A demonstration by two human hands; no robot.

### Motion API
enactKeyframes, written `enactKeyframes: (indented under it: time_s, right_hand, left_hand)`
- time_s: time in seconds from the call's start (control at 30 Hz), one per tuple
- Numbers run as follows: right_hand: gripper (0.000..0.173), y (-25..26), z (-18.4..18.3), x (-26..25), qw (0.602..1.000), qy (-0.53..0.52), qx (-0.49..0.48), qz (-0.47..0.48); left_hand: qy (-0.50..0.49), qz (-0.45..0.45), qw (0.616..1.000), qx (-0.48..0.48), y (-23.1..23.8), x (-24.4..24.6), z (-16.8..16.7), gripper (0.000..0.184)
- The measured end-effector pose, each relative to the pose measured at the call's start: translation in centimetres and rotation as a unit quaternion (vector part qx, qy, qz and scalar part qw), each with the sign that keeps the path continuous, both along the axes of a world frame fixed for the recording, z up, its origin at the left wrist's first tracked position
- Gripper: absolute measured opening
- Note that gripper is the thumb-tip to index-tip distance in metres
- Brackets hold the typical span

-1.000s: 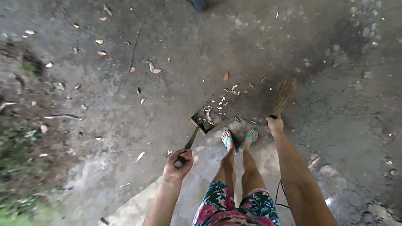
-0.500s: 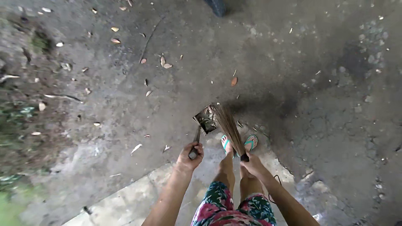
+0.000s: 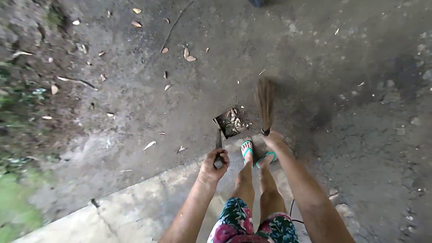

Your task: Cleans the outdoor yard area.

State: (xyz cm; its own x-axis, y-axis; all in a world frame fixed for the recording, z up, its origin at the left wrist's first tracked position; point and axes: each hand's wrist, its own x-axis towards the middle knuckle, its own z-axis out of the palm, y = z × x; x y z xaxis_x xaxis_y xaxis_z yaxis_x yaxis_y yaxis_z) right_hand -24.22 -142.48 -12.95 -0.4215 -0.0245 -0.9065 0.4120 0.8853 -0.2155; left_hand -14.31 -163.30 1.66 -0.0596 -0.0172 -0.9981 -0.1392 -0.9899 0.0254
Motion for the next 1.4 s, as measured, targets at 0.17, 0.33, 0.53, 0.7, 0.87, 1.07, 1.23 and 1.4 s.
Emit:
enactKeyframes:
  time_s: [0.17,0.33,0.53,0.7,0.87,1.07,1.23,1.4]
  right_hand:
    - [0.083,-0.8,5.5,9.2,0.99,-0.118,-0.063,0.039]
    - [0.085,2.9,9.4,15.3,0.989,-0.108,-0.102,-0.015]
    - [0.083,6.4,10.7,20.5,0.966,-0.056,-0.003,-0.251]
    - [0.075,4.5,7.4,21.1,0.922,-0.055,0.026,-0.384]
    - [0.066,-1.1,7.5,21.6,0.912,-0.147,-0.107,-0.367]
    - [0.07,1.4,9.3,20.0,0.941,-0.169,-0.147,-0.255]
    - [0.077,5.4,10.1,15.9,0.977,-0.067,-0.078,-0.188]
    - [0.086,4.3,4.2,10.0,0.996,-0.021,0.052,-0.072]
  left_hand:
    - [0.013,0.019,1.0,0.007,-1.0,0.8,0.1,0.018]
    - [0.042,0.014,0.998,0.045,-5.0,4.4,1.1,0.022]
    - [0.058,-0.06,0.994,0.072,-8.9,9.0,3.2,0.03]
    - [0.001,-0.171,0.985,0.004,-6.0,9.1,2.2,0.028]
    - [-0.021,-0.163,0.986,-0.025,-2.6,8.1,0.6,0.029]
    - [-0.005,-0.102,0.995,-0.023,-3.8,8.1,0.8,0.027]
    - [0.042,-0.028,0.999,0.007,-5.4,8.8,2.8,0.029]
    - [0.025,-0.012,1.0,-0.006,-4.5,7.8,1.6,0.024]
